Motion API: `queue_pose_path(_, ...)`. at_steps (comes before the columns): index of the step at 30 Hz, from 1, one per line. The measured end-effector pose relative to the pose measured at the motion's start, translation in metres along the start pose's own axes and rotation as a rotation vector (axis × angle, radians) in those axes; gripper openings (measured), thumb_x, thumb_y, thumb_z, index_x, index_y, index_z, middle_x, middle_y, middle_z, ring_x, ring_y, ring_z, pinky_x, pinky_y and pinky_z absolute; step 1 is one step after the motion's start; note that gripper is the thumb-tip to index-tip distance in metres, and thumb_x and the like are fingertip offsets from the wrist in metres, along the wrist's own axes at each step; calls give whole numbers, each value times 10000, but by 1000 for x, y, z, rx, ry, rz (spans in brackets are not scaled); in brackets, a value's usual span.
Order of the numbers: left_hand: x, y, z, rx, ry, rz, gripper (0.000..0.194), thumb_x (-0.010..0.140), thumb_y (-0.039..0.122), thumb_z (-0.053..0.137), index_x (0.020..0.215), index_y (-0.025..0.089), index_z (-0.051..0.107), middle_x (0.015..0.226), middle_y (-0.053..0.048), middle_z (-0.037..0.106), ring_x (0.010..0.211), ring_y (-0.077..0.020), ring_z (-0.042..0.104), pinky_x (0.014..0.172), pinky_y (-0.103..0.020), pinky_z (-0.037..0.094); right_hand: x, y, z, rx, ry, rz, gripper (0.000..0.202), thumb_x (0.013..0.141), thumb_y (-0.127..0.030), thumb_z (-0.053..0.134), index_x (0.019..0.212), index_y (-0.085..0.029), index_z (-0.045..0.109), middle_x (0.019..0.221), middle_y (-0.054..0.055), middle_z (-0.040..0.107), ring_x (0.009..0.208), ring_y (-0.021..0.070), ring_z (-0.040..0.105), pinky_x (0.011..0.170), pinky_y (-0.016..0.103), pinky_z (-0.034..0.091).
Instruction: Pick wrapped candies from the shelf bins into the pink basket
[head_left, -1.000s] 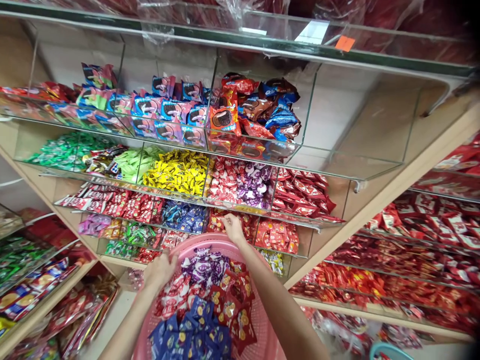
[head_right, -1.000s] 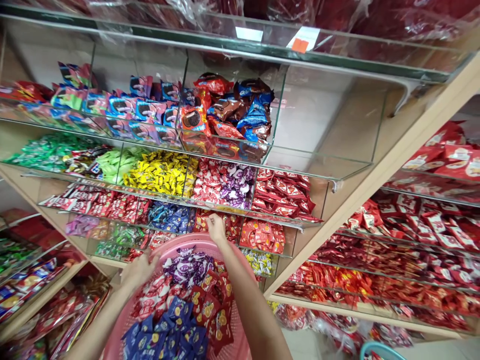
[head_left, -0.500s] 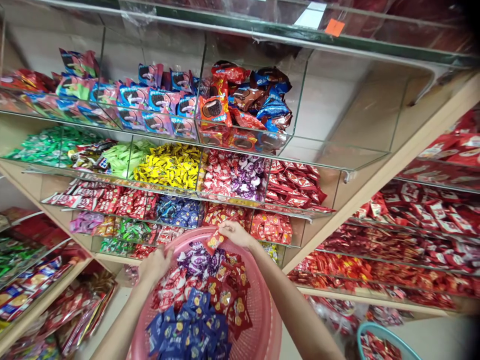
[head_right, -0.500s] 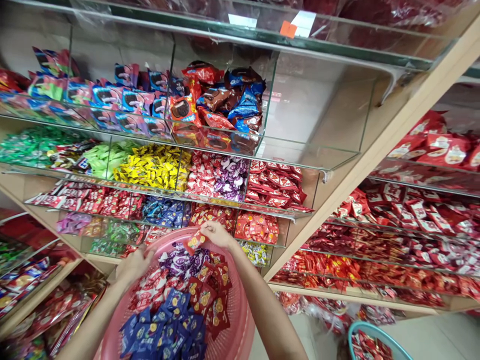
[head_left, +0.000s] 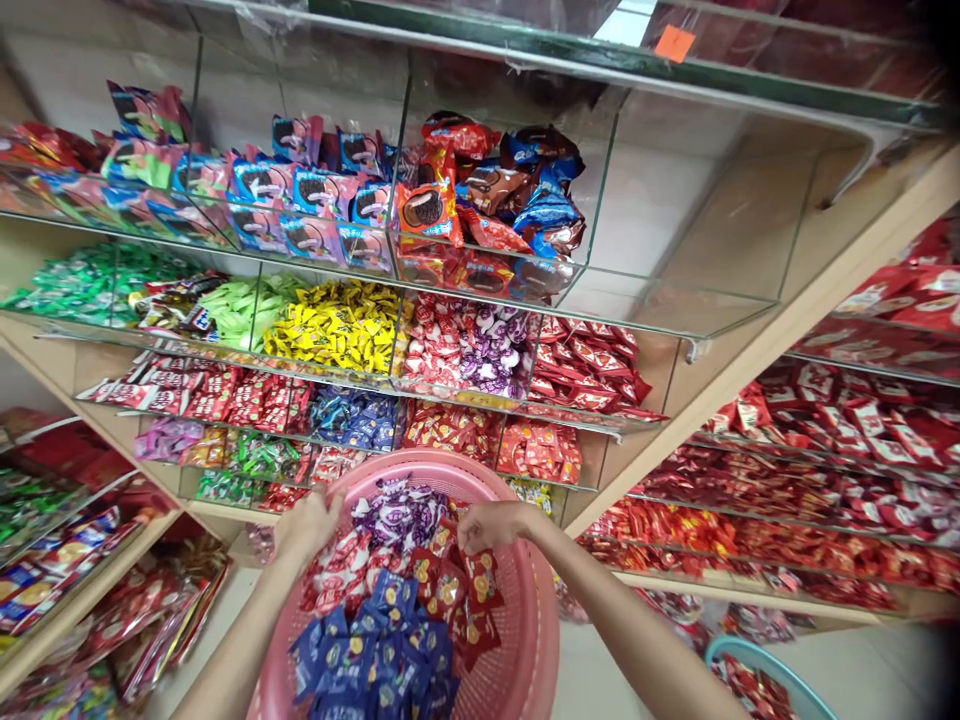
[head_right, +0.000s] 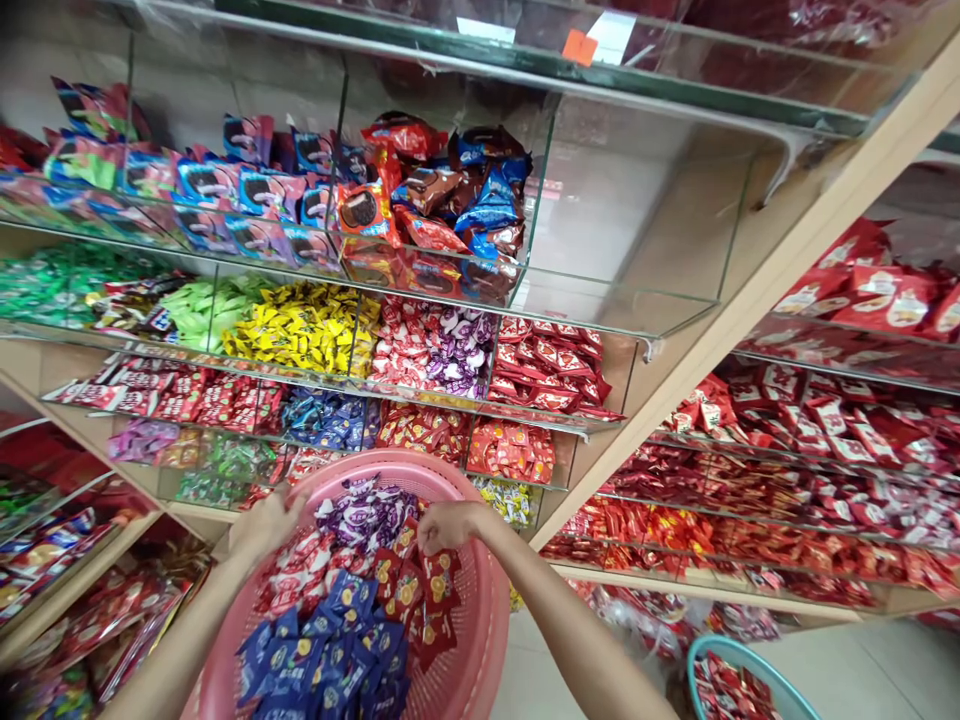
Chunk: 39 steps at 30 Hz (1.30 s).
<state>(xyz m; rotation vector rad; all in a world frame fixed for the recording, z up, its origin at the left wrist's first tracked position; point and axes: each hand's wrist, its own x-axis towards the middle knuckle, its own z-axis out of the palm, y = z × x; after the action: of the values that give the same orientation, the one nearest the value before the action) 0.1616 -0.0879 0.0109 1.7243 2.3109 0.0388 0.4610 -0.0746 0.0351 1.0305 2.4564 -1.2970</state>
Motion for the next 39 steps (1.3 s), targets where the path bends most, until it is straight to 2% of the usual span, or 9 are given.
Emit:
queue_pose_path(6,0,1,0,-6,-4,-16,561,826,493,200,1133,132,500,957,-192,666,919,-333,614,735,-396,450,-7,-11,8,-180,-37,159,105,650,-63,606,702,-137,659,654,-5,617,613,110,543,522,180,381)
queue_pose_path(9,1,0,1,-7,-4,-19,574,822,506,201,1137,130,500,963,-197,663,912,-338,614,730,-403,450,-2,-21,5,-304,116,274,119,623,-24,569,635,-124,631,652,48,616,636,166,559,557,238,389)
queue_pose_path(13,1,-1,3,-16,-11,-15,587,822,517,195,1145,126,491,961,-198,661,915,-343,611,735,-410,448,18,-27,-24,-355,426,304,181,765,-109,446,758,-133,625,851,119,631,842,224,561,692,291,387)
queue_pose_path(17,0,-2,4,-18,1,-11,585,825,519,190,1127,131,508,956,-196,663,912,-346,612,736,-414,446,47,-12,-56,-279,645,297,239,827,-151,371,849,-155,609,855,100,634,823,189,557,689,269,374)
queue_pose_path(20,-1,-1,3,-17,19,-18,580,829,513,190,1134,139,510,962,-194,663,912,-341,614,736,-411,446,70,9,-66,-190,725,242,216,820,-157,404,886,-175,608,844,56,642,775,144,554,666,227,372)
queue_pose_path(25,-1,1,0,-20,6,-28,574,832,514,184,1127,146,512,958,-190,666,910,-339,616,731,-410,448,102,36,-67,-32,739,142,138,746,-111,519,815,-148,633,745,14,640,679,112,547,619,203,399)
queue_pose_path(29,0,2,-1,-22,1,-34,574,829,520,197,1136,148,508,973,-190,664,917,-340,614,734,-407,447,119,49,-71,70,699,97,58,765,-128,563,803,-116,606,735,10,616,658,103,554,615,229,447)
queue_pose_path(34,0,0,0,-22,0,-21,556,833,490,206,1143,133,497,961,-193,667,923,-333,614,755,-400,440,130,58,-77,131,660,61,170,846,-279,527,879,-120,573,833,18,593,695,105,564,630,270,487)
queue_pose_path(39,0,-1,1,-33,-1,-21,554,832,495,205,1136,141,504,968,-189,666,922,-334,613,753,-400,439,133,59,-73,139,672,86,186,849,-296,521,860,-117,568,795,7,579,653,96,547,597,256,475)
